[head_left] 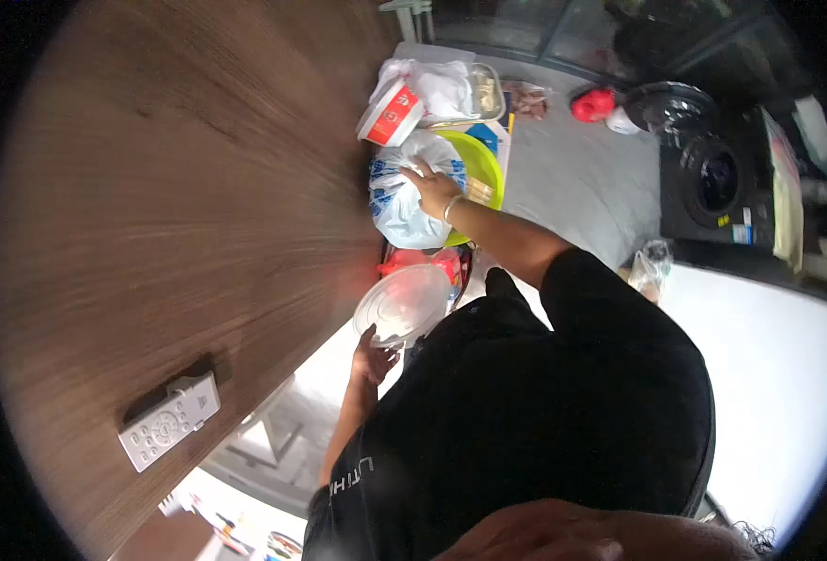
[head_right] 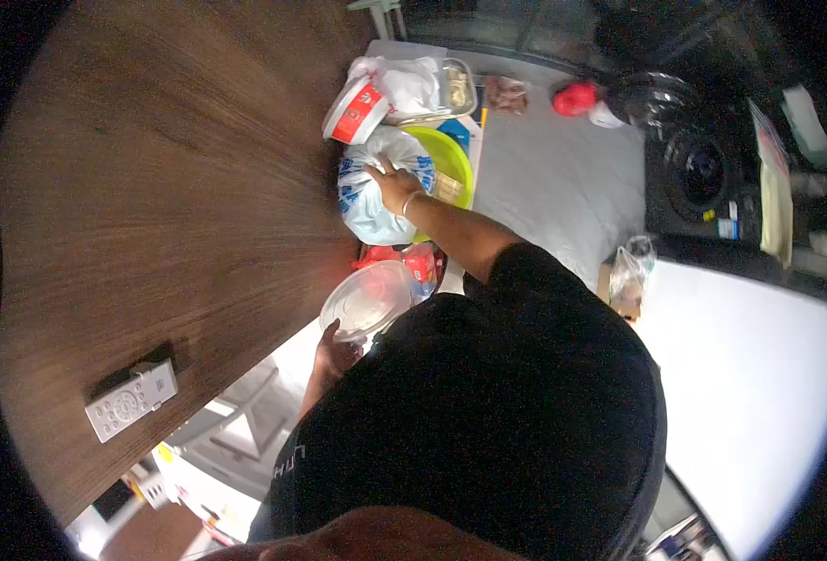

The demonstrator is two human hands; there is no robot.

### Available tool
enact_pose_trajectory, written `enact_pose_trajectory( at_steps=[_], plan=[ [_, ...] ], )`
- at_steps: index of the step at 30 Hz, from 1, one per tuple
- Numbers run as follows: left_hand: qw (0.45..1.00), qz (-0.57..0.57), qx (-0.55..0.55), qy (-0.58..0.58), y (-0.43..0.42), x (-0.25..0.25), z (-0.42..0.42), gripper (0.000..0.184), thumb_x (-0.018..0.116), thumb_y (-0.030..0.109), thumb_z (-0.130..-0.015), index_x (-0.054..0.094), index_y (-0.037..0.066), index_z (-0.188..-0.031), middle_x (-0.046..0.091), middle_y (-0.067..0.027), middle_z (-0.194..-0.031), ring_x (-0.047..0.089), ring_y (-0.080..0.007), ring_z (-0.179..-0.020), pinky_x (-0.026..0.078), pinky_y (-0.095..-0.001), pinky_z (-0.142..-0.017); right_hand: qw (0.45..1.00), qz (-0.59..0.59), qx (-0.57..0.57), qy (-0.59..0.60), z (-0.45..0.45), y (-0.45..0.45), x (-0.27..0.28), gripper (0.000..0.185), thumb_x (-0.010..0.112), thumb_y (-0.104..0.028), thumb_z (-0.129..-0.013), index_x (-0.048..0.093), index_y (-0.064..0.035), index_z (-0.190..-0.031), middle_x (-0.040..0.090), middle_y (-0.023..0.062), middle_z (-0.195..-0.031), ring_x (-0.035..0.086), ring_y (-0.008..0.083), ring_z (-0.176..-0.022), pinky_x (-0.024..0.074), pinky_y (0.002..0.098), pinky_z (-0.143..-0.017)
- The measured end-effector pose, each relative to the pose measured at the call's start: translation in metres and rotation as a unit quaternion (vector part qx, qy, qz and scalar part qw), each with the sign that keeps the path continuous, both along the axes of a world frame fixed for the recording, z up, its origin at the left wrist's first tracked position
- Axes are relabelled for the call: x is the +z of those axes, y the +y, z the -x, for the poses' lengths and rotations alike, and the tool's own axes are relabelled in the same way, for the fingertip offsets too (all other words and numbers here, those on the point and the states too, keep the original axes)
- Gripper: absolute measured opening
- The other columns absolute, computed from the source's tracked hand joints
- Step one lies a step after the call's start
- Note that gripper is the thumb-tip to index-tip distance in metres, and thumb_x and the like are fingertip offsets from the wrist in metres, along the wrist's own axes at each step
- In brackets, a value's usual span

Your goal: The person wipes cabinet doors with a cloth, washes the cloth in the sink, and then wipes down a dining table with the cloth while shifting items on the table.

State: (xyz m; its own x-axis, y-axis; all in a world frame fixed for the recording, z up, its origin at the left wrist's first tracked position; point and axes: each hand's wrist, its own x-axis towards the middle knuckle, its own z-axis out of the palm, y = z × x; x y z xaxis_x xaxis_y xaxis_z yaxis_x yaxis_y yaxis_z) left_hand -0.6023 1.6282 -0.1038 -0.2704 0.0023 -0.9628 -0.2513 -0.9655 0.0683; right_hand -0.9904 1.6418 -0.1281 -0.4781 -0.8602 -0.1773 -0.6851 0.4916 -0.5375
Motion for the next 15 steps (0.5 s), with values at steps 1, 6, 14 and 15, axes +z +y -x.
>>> enact_pose_trajectory(
  at_steps=[1, 6, 14, 15],
  plan=[
    [0.999, 0.02, 0.036, -0.013, 0.015, 0.009, 0.005, 0.054, 0.06, 0.05, -0.09, 0.049, 0.009, -0.124, 0.061, -0.0107, -0.107, 0.061, -0.0257, -0.095, 0.05, -0.0367, -0.074, 0.998, 0.013, 0.03, 0.047, 0.01, -0.01, -0.013, 0.054, 0.057, -0.01, -0.084, 0.052, -0.0207, -0.136, 0.045, 0.0177, -0.133, 0.059, 0.0355, -0.111, 0.0497, 0.0433, -0.094],
    [0.993, 0.027, 0.117, 0.015, 0.073, 0.012, 0.018, 0.048, 0.062, 0.047, -0.088, 0.055, 0.009, -0.116, 0.065, -0.0089, -0.102, 0.06, -0.0241, -0.085, 0.051, -0.0361, -0.072, 0.971, 0.011, 0.182, 0.157, 0.05, -0.041, -0.059, 0.032, 0.053, -0.014, -0.089, 0.063, -0.0164, -0.118, 0.053, 0.0184, -0.12, 0.065, 0.035, -0.099, 0.0537, 0.0461, -0.084],
    [0.987, 0.081, 0.133, -0.039, 0.103, 0.009, 0.053, 0.055, 0.062, 0.049, -0.087, 0.054, 0.009, -0.124, 0.065, -0.006, -0.109, 0.06, -0.0192, -0.093, 0.051, -0.0336, -0.071, 0.939, -0.096, 0.321, 0.081, 0.071, -0.065, -0.008, 0.033, 0.066, -0.019, -0.075, 0.066, -0.0105, -0.108, 0.058, 0.0195, -0.116, 0.059, 0.0371, -0.109, 0.0491, 0.0445, -0.093],
    [0.987, 0.086, 0.125, -0.043, 0.101, 0.009, 0.057, 0.056, 0.062, 0.049, -0.087, 0.054, 0.009, -0.124, 0.065, -0.006, -0.109, 0.061, -0.0194, -0.094, 0.051, -0.0336, -0.071, 0.935, -0.084, 0.334, 0.082, 0.078, -0.069, -0.003, 0.032, 0.065, -0.02, -0.074, 0.066, -0.009, -0.104, 0.061, 0.0194, -0.108, 0.061, 0.037, -0.102, 0.0498, 0.0439, -0.089]
  ],
)
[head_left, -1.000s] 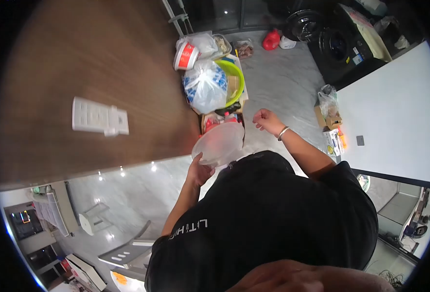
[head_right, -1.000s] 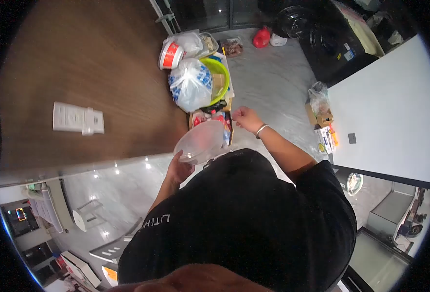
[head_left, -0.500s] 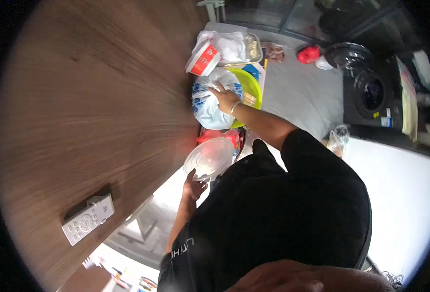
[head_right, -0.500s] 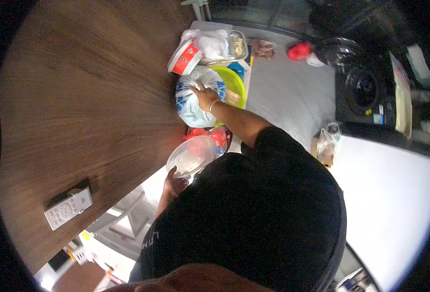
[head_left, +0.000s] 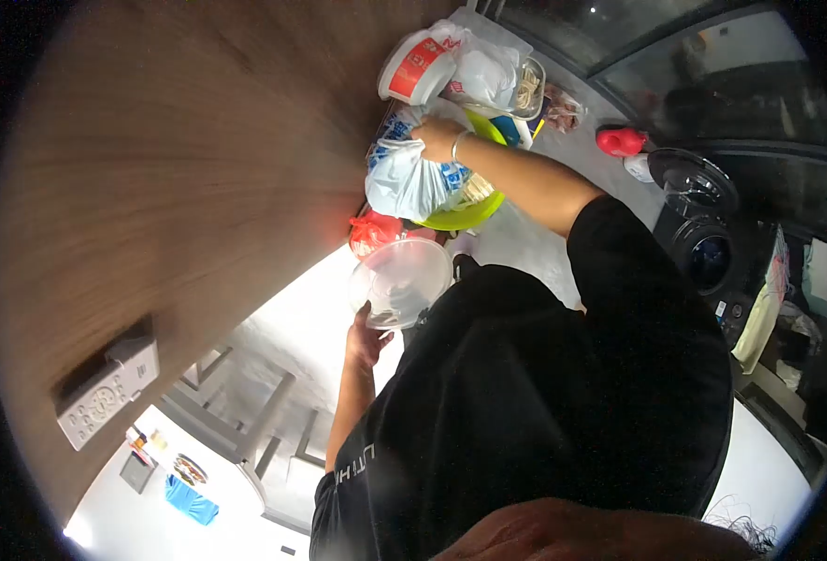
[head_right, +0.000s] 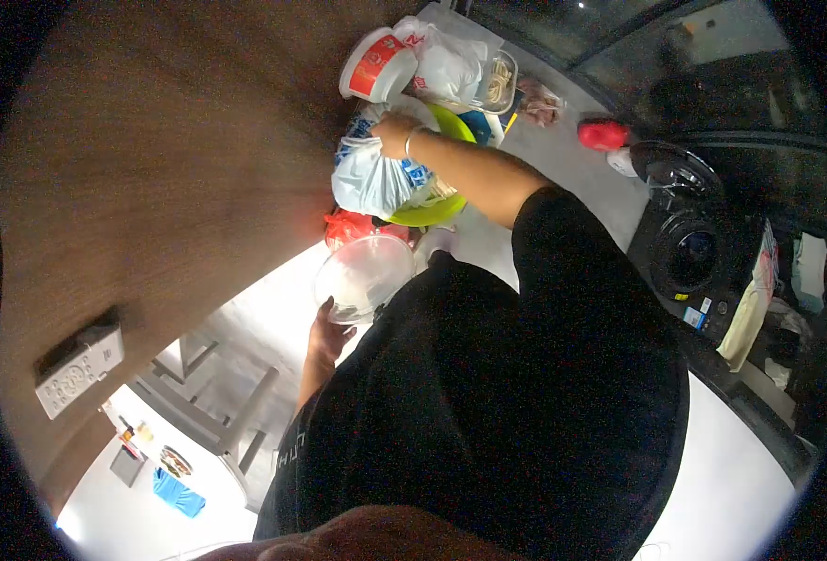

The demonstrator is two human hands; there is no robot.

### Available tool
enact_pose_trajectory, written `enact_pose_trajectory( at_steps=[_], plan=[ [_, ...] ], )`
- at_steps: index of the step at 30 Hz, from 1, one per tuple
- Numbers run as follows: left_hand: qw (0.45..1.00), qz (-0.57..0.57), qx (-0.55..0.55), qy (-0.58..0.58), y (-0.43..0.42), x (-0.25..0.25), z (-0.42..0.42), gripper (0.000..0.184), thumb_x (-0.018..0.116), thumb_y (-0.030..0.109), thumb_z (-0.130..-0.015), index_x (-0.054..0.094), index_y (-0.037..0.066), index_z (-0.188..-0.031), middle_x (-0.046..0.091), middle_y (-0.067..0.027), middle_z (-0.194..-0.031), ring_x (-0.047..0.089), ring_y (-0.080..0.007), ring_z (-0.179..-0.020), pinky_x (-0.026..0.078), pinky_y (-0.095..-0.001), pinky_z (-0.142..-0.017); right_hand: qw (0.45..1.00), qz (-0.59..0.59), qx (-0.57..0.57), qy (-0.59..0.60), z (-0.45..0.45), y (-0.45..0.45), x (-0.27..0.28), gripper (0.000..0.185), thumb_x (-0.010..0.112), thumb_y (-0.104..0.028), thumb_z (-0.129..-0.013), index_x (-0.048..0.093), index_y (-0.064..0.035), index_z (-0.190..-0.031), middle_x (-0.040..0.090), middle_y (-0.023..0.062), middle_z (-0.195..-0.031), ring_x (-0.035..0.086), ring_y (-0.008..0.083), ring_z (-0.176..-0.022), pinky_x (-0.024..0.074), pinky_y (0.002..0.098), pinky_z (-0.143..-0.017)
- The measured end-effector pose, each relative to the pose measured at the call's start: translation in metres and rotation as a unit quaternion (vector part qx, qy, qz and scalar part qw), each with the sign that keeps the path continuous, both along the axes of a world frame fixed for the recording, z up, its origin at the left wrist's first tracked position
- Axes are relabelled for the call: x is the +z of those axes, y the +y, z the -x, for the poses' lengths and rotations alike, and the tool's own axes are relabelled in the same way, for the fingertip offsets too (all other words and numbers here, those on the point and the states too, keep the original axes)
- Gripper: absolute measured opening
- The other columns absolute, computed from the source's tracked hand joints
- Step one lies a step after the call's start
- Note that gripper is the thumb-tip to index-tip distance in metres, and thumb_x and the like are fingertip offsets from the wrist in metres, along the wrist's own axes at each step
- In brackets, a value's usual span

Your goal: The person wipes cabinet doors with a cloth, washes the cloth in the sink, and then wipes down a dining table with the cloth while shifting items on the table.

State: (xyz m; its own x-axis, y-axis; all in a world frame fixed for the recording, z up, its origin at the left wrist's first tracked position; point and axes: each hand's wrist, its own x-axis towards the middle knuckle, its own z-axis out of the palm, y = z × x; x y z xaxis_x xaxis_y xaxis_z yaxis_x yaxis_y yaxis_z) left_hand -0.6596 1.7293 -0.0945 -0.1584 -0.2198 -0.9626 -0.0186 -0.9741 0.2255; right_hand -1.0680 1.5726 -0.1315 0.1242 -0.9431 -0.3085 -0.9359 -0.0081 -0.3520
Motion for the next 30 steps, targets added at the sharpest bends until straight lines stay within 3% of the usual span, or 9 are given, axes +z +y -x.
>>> enact_pose_trajectory(
  at_steps=[6, 11, 14, 17, 23, 25, 27, 28, 30],
  plan=[
    [0.999, 0.021, -0.027, -0.003, -0.013, 0.004, 0.002, 0.059, 0.062, 0.052, -0.086, 0.053, 0.01, -0.127, 0.065, -0.0058, -0.11, 0.06, -0.0183, -0.095, 0.049, -0.033, -0.073, 0.994, -0.079, 0.026, -0.069, 0.035, -0.007, 0.035, 0.036, 0.06, -0.024, -0.073, 0.067, -0.0063, -0.105, 0.065, 0.022, -0.104, 0.062, 0.0374, -0.102, 0.048, 0.0451, -0.089],
    [0.996, 0.041, -0.076, 0.017, -0.03, -0.022, -0.006, 0.062, 0.059, 0.052, -0.089, 0.047, 0.011, -0.134, 0.063, -0.0077, -0.116, 0.059, -0.0196, -0.099, 0.046, -0.0361, -0.078, 0.972, -0.149, -0.004, -0.184, 0.079, 0.014, 0.061, 0.032, 0.059, -0.019, -0.07, 0.066, 0.0005, -0.095, 0.066, 0.0192, -0.09, 0.064, 0.0277, -0.088, 0.0486, 0.0378, -0.078],
    [0.984, 0.119, -0.118, 0.055, -0.043, -0.028, 0.025, 0.063, 0.054, 0.055, -0.091, 0.05, 0.006, -0.131, 0.065, -0.0106, -0.116, 0.062, -0.0228, -0.097, 0.045, -0.04, -0.086, 0.944, -0.087, -0.088, -0.305, 0.112, 0.027, 0.041, 0.032, 0.059, -0.015, -0.067, 0.065, 0.0022, -0.093, 0.064, 0.015, -0.088, 0.059, 0.0232, -0.084, 0.0466, 0.0356, -0.075],
    [0.977, 0.143, -0.121, 0.102, -0.064, -0.031, 0.078, 0.066, 0.052, 0.055, -0.093, 0.045, 0.006, -0.136, 0.064, -0.0119, -0.118, 0.061, -0.0248, -0.1, 0.045, -0.042, -0.089, 0.951, -0.099, -0.09, -0.278, 0.127, 0.029, 0.057, 0.032, 0.058, -0.011, -0.068, 0.064, 0.003, -0.095, 0.063, 0.0147, -0.093, 0.058, 0.0232, -0.09, 0.0462, 0.0342, -0.078],
    [0.967, 0.131, 0.022, 0.219, -0.093, -0.157, 0.163, 0.065, 0.061, 0.047, -0.093, 0.041, 0.006, -0.139, 0.064, -0.0127, -0.11, 0.062, -0.028, -0.102, 0.052, -0.0449, -0.082, 0.947, -0.068, -0.123, -0.287, 0.138, 0.052, 0.092, 0.028, 0.057, -0.007, -0.073, 0.063, 0.0052, -0.098, 0.059, 0.0117, -0.1, 0.056, 0.0223, -0.096, 0.0445, 0.0299, -0.083],
    [0.905, 0.386, -0.141, 0.112, -0.091, -0.253, 0.173, 0.066, 0.063, 0.047, -0.091, 0.042, 0.004, -0.136, 0.061, -0.0167, -0.115, 0.063, -0.0283, -0.098, 0.053, -0.0425, -0.081, 0.951, -0.031, -0.135, -0.276, 0.143, 0.066, 0.103, 0.022, 0.061, -0.008, -0.077, 0.062, 0.0041, -0.095, 0.055, 0.0083, -0.093, 0.055, 0.0199, -0.093, 0.0436, 0.0294, -0.081],
    [0.975, 0.173, -0.134, 0.033, -0.114, -0.159, 0.198, 0.082, 0.07, 0.055, -0.082, 0.039, -0.002, -0.134, 0.048, -0.0237, -0.128, 0.06, -0.0316, -0.103, 0.051, -0.0437, -0.089, 0.94, -0.002, -0.142, -0.312, 0.133, 0.08, 0.121, 0.013, 0.063, -0.008, -0.079, 0.059, 0.0016, -0.088, 0.049, 0.0045, -0.089, 0.051, 0.0154, -0.087, 0.0407, 0.0272, -0.077],
    [0.951, 0.195, -0.21, -0.116, -0.116, -0.154, 0.205, 0.088, 0.071, 0.057, -0.079, 0.038, -0.002, -0.134, 0.045, -0.0237, -0.13, 0.058, -0.0325, -0.107, 0.05, -0.0447, -0.091, 0.933, 0.012, -0.143, -0.33, 0.129, 0.087, 0.129, 0.011, 0.064, -0.008, -0.08, 0.057, 0.0003, -0.084, 0.046, 0.0025, -0.087, 0.049, 0.0131, -0.084, 0.0392, 0.0261, -0.075],
    [0.818, 0.224, -0.343, -0.403, -0.126, -0.143, 0.215, 0.099, 0.074, 0.063, -0.072, 0.034, -0.003, -0.134, 0.038, -0.0237, -0.133, 0.052, -0.0342, -0.114, 0.046, -0.0466, -0.096, 0.943, 0.023, -0.132, -0.305, 0.127, 0.096, 0.131, 0.012, 0.064, -0.008, -0.081, 0.054, -0.0009, -0.082, 0.041, 0.0012, -0.083, 0.045, 0.0122, -0.08, 0.0374, 0.0263, -0.072]
  ],
)
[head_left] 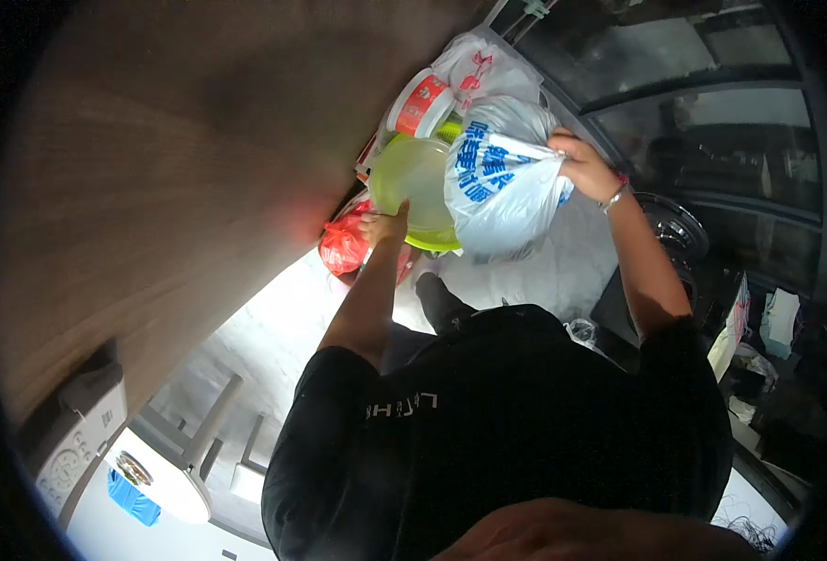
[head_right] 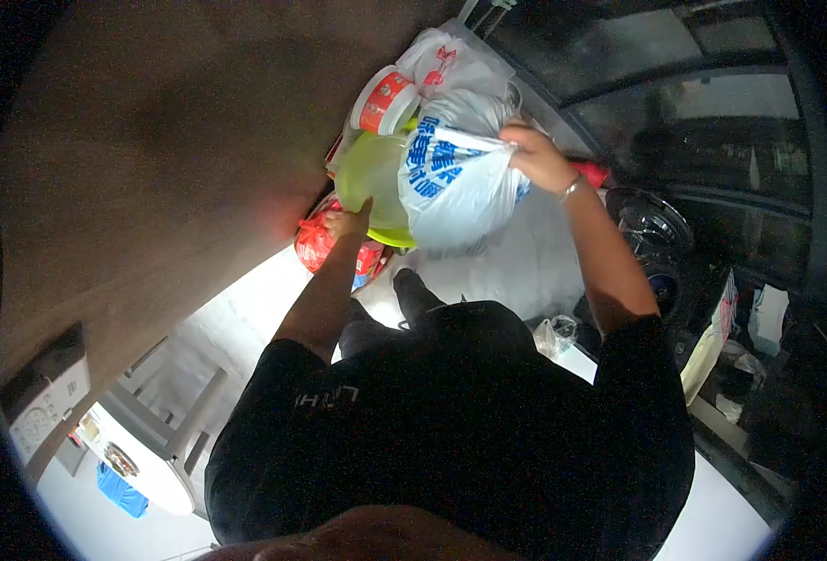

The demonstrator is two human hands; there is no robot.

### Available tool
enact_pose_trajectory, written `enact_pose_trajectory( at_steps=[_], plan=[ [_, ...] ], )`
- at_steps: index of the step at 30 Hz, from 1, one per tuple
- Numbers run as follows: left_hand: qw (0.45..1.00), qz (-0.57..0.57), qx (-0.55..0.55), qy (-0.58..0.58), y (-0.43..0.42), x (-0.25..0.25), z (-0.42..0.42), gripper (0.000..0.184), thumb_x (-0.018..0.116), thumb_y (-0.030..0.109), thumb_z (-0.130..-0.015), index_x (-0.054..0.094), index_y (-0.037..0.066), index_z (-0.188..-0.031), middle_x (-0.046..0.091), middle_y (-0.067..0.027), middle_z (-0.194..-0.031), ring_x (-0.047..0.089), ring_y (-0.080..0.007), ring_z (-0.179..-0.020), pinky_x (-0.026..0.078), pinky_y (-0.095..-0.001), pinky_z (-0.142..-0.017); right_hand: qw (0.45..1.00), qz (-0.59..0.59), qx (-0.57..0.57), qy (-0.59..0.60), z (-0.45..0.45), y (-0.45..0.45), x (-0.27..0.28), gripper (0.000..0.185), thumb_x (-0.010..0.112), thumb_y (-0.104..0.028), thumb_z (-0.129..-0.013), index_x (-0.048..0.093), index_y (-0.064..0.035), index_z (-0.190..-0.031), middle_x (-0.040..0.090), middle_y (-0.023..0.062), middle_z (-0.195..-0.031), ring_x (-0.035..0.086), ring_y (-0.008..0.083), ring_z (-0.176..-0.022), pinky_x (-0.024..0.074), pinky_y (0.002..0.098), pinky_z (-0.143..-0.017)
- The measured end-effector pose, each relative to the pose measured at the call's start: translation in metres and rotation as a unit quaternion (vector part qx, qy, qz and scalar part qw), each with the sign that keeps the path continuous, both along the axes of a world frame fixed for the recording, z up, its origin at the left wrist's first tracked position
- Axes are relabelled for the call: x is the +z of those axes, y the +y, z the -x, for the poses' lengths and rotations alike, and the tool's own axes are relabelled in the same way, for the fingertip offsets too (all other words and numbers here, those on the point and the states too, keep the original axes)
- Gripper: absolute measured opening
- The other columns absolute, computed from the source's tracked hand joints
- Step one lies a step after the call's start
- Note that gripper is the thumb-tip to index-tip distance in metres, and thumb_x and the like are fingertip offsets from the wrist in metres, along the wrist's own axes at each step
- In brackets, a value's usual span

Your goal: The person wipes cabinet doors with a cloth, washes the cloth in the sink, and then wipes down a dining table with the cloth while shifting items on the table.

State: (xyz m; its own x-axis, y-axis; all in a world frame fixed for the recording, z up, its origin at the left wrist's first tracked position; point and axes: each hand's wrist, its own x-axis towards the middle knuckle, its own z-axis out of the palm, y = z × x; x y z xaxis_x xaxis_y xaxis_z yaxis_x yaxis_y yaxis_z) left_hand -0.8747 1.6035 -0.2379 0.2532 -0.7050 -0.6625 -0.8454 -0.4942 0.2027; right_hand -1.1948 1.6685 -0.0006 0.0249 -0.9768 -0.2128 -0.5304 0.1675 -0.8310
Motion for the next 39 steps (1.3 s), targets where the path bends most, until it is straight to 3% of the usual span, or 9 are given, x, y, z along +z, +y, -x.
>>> enact_pose_trajectory(
  at_steps=[4, 7, 11, 17, 20, 21, 27, 30, 39],
  plan=[
    [0.972, 0.213, -0.096, 0.012, -0.024, 0.019, 0.003, 0.094, 0.075, 0.054, -0.073, 0.032, -0.004, -0.134, 0.041, -0.0232, -0.132, 0.041, -0.0387, -0.125, 0.042, -0.0487, -0.101, 0.998, -0.003, -0.039, -0.041, -0.008, 0.031, -0.013, 0.012, 0.064, -0.008, -0.081, 0.056, 0.0003, -0.085, 0.046, 0.0019, -0.084, 0.048, 0.0122, -0.081, 0.0396, 0.0269, -0.071],
    [0.853, 0.417, -0.264, 0.17, -0.076, 0.021, 0.031, 0.087, 0.073, 0.04, -0.078, 0.03, -0.004, -0.139, 0.044, -0.0249, -0.135, 0.042, -0.0425, -0.125, 0.039, -0.0517, -0.103, 0.999, 0.002, -0.032, -0.027, -0.02, 0.047, -0.024, 0.011, 0.065, -0.007, -0.083, 0.056, -0.0013, -0.083, 0.044, 0.002, -0.083, 0.047, 0.0131, -0.081, 0.0388, 0.0272, -0.071],
    [0.911, 0.308, -0.197, 0.192, -0.116, 0.002, 0.076, 0.087, 0.073, 0.039, -0.079, 0.03, -0.007, -0.14, 0.043, -0.028, -0.136, 0.042, -0.0464, -0.125, 0.035, -0.0503, -0.107, 0.998, 0.053, -0.021, -0.008, -0.03, 0.074, -0.037, 0.012, 0.064, 0.003, -0.076, 0.057, -0.001, -0.086, 0.049, 0.0095, -0.087, 0.05, 0.0249, -0.083, 0.0419, 0.0327, -0.075],
    [0.884, 0.37, -0.243, 0.149, -0.127, -0.032, 0.093, 0.072, 0.07, 0.032, -0.079, 0.043, -0.007, -0.133, 0.041, -0.033, -0.135, 0.043, -0.0505, -0.121, 0.038, -0.0494, -0.106, 0.997, 0.017, -0.063, -0.036, -0.036, 0.107, -0.029, 0.011, 0.063, 0.003, -0.076, 0.057, -0.0011, -0.085, 0.049, 0.0098, -0.086, 0.05, 0.0248, -0.087, 0.0416, 0.033, -0.076],
    [0.931, 0.281, -0.144, 0.181, -0.125, -0.019, 0.09, 0.061, 0.067, 0.024, -0.079, 0.047, -0.003, -0.13, 0.044, -0.0339, -0.131, 0.046, -0.0509, -0.116, 0.04, -0.049, -0.103, 0.995, 0.042, -0.085, -0.032, -0.039, 0.116, -0.032, 0.011, 0.062, 0.002, -0.076, 0.057, -0.0017, -0.085, 0.049, 0.0099, -0.086, 0.05, 0.0255, -0.087, 0.0415, 0.0335, -0.078],
    [0.923, 0.317, -0.127, 0.177, -0.124, -0.018, 0.092, 0.046, 0.063, 0.018, -0.077, 0.056, -0.001, -0.119, 0.054, -0.0292, -0.122, 0.047, -0.047, -0.117, 0.042, -0.0489, -0.1, 0.994, 0.057, -0.093, -0.031, -0.039, 0.117, -0.034, 0.011, 0.062, 0.001, -0.076, 0.057, -0.002, -0.085, 0.049, 0.0099, -0.086, 0.05, 0.0259, -0.088, 0.0414, 0.0337, -0.078],
    [0.924, 0.302, -0.2, 0.127, -0.134, -0.015, 0.091, 0.025, 0.061, 0.012, -0.076, 0.068, 0.004, -0.098, 0.068, -0.0195, -0.091, 0.063, -0.039, -0.093, 0.052, -0.0498, -0.083, 0.994, 0.033, -0.1, 0.01, -0.035, 0.132, -0.038, 0.013, 0.063, 0.0, -0.074, 0.058, -0.0034, -0.086, 0.051, 0.01, -0.089, 0.052, 0.0273, -0.09, 0.0419, 0.034, -0.079],
    [0.874, 0.371, -0.28, 0.141, -0.144, -0.012, 0.084, 0.024, 0.06, 0.014, -0.077, 0.068, 0.007, -0.099, 0.068, -0.02, -0.09, 0.065, -0.0403, -0.08, 0.053, -0.0507, -0.076, 0.994, 0.048, -0.1, 0.002, -0.036, 0.133, -0.041, 0.014, 0.063, 0.0, -0.074, 0.058, -0.0032, -0.087, 0.051, 0.0106, -0.089, 0.052, 0.0276, -0.089, 0.0424, 0.0345, -0.079],
    [0.764, 0.512, -0.374, 0.117, -0.125, 0.09, 0.047, 0.021, 0.062, 0.011, -0.078, 0.07, 0.005, -0.098, 0.068, -0.0142, -0.105, 0.062, -0.0348, -0.097, 0.051, -0.0447, -0.083, 0.989, 0.064, -0.132, -0.012, -0.038, 0.129, -0.046, 0.021, 0.061, 0.002, -0.073, 0.06, -0.0004, -0.094, 0.055, 0.0146, -0.094, 0.055, 0.0321, -0.093, 0.0453, 0.0365, -0.082]
  ],
)
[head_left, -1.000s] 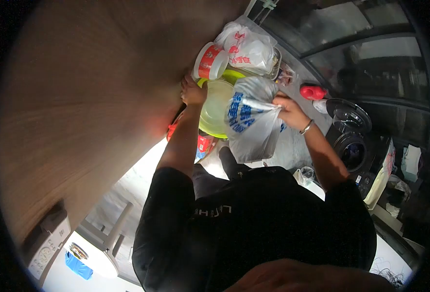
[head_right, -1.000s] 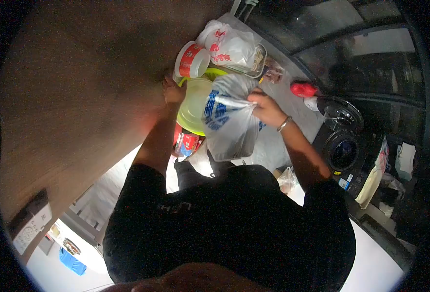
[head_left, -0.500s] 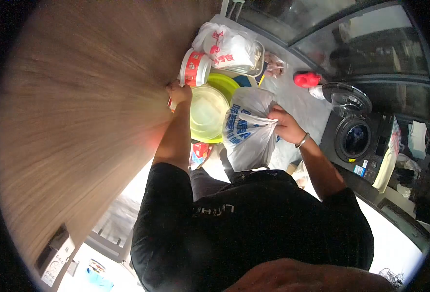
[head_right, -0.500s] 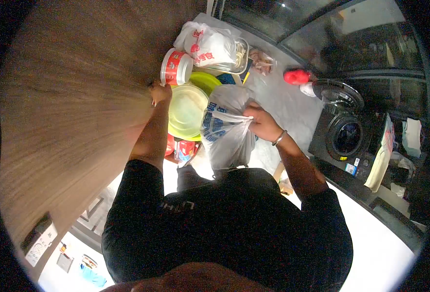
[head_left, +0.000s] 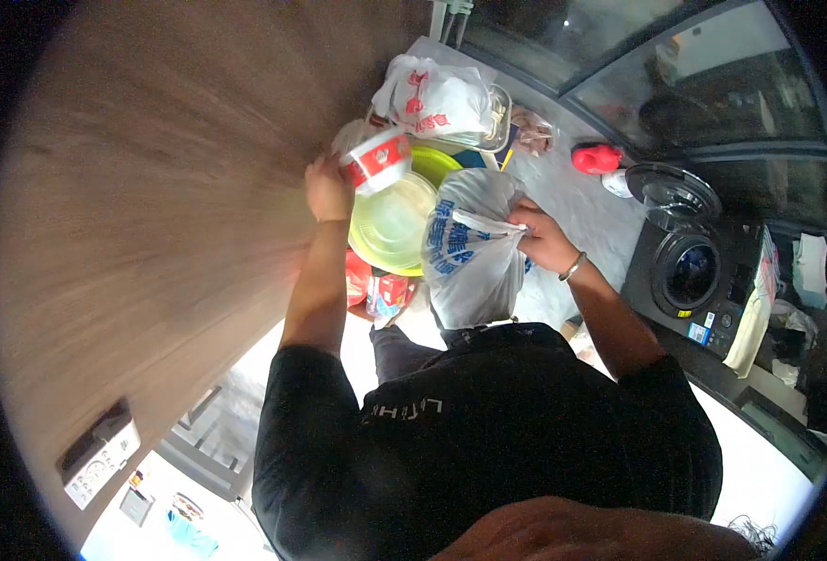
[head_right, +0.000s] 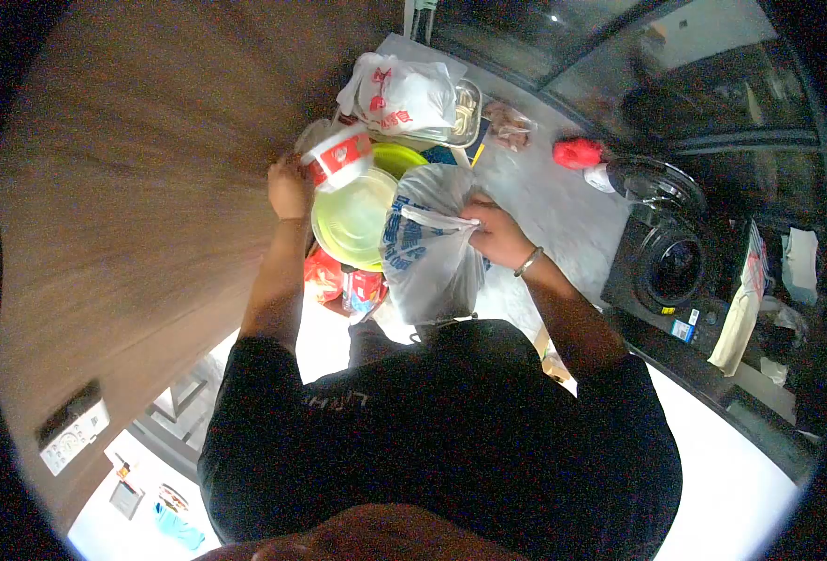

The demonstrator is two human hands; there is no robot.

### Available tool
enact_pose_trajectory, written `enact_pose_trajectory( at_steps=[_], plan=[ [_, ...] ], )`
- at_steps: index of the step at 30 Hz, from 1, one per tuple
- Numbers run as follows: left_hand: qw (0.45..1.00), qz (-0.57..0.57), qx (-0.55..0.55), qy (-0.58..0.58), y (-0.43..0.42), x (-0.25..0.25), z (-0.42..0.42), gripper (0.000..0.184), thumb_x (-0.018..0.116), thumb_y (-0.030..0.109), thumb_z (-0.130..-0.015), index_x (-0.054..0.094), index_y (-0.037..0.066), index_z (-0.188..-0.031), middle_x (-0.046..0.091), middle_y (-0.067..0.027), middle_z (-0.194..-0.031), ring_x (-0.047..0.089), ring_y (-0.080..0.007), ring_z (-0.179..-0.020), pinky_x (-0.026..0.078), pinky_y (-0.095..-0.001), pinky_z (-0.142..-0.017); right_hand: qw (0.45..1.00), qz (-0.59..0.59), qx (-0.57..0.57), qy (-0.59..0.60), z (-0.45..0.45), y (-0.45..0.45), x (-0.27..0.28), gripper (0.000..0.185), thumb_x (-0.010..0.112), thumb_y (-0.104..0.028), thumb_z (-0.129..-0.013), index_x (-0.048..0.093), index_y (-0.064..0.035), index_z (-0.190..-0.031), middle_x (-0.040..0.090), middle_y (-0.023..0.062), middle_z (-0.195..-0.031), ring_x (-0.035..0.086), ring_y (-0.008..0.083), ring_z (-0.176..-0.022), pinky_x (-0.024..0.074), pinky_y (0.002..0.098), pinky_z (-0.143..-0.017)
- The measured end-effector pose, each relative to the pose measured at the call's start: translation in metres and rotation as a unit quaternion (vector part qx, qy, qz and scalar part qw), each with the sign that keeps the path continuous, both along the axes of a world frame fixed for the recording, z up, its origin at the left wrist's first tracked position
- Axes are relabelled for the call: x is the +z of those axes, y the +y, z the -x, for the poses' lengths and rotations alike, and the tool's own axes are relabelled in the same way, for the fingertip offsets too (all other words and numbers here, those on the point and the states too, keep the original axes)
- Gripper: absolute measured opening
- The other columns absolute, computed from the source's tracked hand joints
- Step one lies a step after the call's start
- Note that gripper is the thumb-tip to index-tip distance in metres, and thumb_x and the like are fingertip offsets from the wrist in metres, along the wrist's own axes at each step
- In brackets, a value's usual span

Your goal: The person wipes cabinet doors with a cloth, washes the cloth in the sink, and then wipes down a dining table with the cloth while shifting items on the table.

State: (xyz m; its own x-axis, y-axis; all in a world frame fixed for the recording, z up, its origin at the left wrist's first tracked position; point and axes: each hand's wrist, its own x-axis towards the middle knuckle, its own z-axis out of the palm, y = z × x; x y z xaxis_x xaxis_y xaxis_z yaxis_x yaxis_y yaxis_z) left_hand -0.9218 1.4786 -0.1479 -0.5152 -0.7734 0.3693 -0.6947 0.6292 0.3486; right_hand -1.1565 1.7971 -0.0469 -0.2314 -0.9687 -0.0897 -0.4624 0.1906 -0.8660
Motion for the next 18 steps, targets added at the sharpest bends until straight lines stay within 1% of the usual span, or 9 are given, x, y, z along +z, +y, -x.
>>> enact_pose_trajectory(
  at_steps=[3, 5, 6, 9, 12, 15, 16, 17, 18],
  plan=[
    [0.999, 0.024, -0.017, 0.036, 0.023, 0.05, -0.04, 0.022, 0.061, 0.008, -0.079, 0.069, 0.003, -0.098, 0.068, -0.0142, -0.108, 0.063, -0.035, -0.097, 0.05, -0.0439, -0.087, 0.997, 0.048, 0.017, 0.05, 0.001, -0.015, 0.003, 0.024, 0.062, 0.0, -0.072, 0.061, 0.0003, -0.096, 0.057, 0.0164, -0.095, 0.056, 0.0341, -0.092, 0.0461, 0.038, -0.082],
    [0.996, 0.028, 0.0, 0.08, 0.049, 0.089, -0.072, 0.02, 0.06, 0.004, -0.078, 0.068, 0.002, -0.096, 0.068, -0.0148, -0.109, 0.063, -0.0346, -0.097, 0.049, -0.0435, -0.087, 0.999, 0.001, 0.012, 0.045, -0.005, -0.037, 0.009, 0.025, 0.063, -0.004, -0.071, 0.061, 0.0007, -0.096, 0.058, 0.0178, -0.096, 0.057, 0.0353, -0.092, 0.0464, 0.039, -0.082],
    [0.997, 0.047, -0.001, 0.067, 0.059, 0.105, -0.091, 0.02, 0.059, 0.002, -0.077, 0.068, 0.002, -0.095, 0.068, -0.0151, -0.11, 0.064, -0.0346, -0.096, 0.049, -0.0432, -0.086, 0.999, -0.022, 0.01, 0.043, -0.009, -0.05, 0.012, 0.026, 0.063, -0.005, -0.071, 0.061, 0.0009, -0.096, 0.058, 0.0185, -0.097, 0.057, 0.0358, -0.093, 0.0466, 0.0395, -0.082],
    [0.997, 0.066, 0.011, 0.035, 0.088, 0.139, -0.157, 0.02, 0.059, -0.001, -0.076, 0.068, 0.002, -0.093, 0.069, -0.0153, -0.11, 0.064, -0.0328, -0.092, 0.05, -0.0409, -0.083, 0.998, 0.024, -0.008, 0.064, -0.023, -0.091, -0.008, 0.026, 0.065, -0.012, -0.072, 0.063, 0.0006, -0.094, 0.059, 0.0196, -0.098, 0.058, 0.0361, -0.094, 0.047, 0.0402, -0.083],
    [0.998, 0.049, 0.048, 0.013, 0.128, 0.179, -0.202, 0.021, 0.059, -0.003, -0.073, 0.068, 0.004, -0.091, 0.069, -0.0123, -0.11, 0.063, -0.0298, -0.091, 0.05, -0.0398, -0.084, 0.991, 0.017, -0.003, 0.136, -0.042, -0.138, -0.03, 0.033, 0.067, -0.018, -0.074, 0.062, -0.0006, -0.102, 0.059, 0.0204, -0.101, 0.058, 0.0366, -0.096, 0.0476, 0.0417, -0.085],
    [0.996, 0.061, 0.058, -0.011, 0.165, 0.215, -0.227, 0.022, 0.059, -0.004, -0.072, 0.067, 0.005, -0.091, 0.069, -0.0108, -0.109, 0.063, -0.0302, -0.092, 0.05, -0.0404, -0.084, 0.945, -0.038, 0.029, 0.322, -0.078, -0.161, -0.008, 0.05, 0.071, -0.025, -0.076, 0.057, -0.0022, -0.118, 0.058, 0.0206, -0.11, 0.056, 0.0373, -0.104, 0.0463, 0.0434, -0.091],
    [0.996, 0.065, 0.057, -0.004, 0.177, 0.224, -0.233, 0.024, 0.06, -0.004, -0.07, 0.067, 0.005, -0.091, 0.068, -0.0097, -0.109, 0.062, -0.0302, -0.091, 0.051, -0.0395, -0.083, 0.932, -0.015, 0.061, 0.356, -0.094, -0.162, 0.006, 0.07, 0.074, -0.038, -0.079, 0.049, -0.002, -0.133, 0.053, 0.0204, -0.126, 0.053, 0.0357, -0.113, 0.0443, 0.0416, -0.095],
    [0.996, 0.063, 0.057, 0.012, 0.19, 0.234, -0.236, 0.024, 0.061, -0.005, -0.069, 0.067, 0.005, -0.09, 0.068, -0.0091, -0.109, 0.062, -0.0297, -0.09, 0.052, -0.0384, -0.08, 0.984, -0.022, 0.08, 0.156, -0.116, -0.163, 0.012, 0.072, 0.073, -0.042, -0.08, 0.047, -0.0019, -0.135, 0.05, 0.0201, -0.13, 0.051, 0.0344, -0.117, 0.0429, 0.0405, -0.097],
    [0.997, 0.056, 0.044, 0.021, 0.201, 0.243, -0.24, 0.024, 0.062, -0.005, -0.068, 0.067, 0.005, -0.09, 0.068, -0.0089, -0.11, 0.062, -0.0295, -0.09, 0.053, -0.038, -0.078, 0.993, -0.037, 0.097, -0.05, -0.14, -0.163, 0.019, 0.075, 0.072, -0.046, -0.082, 0.046, -0.0017, -0.137, 0.048, 0.0199, -0.134, 0.049, 0.033, -0.121, 0.0415, 0.0394, -0.099]
  ],
)
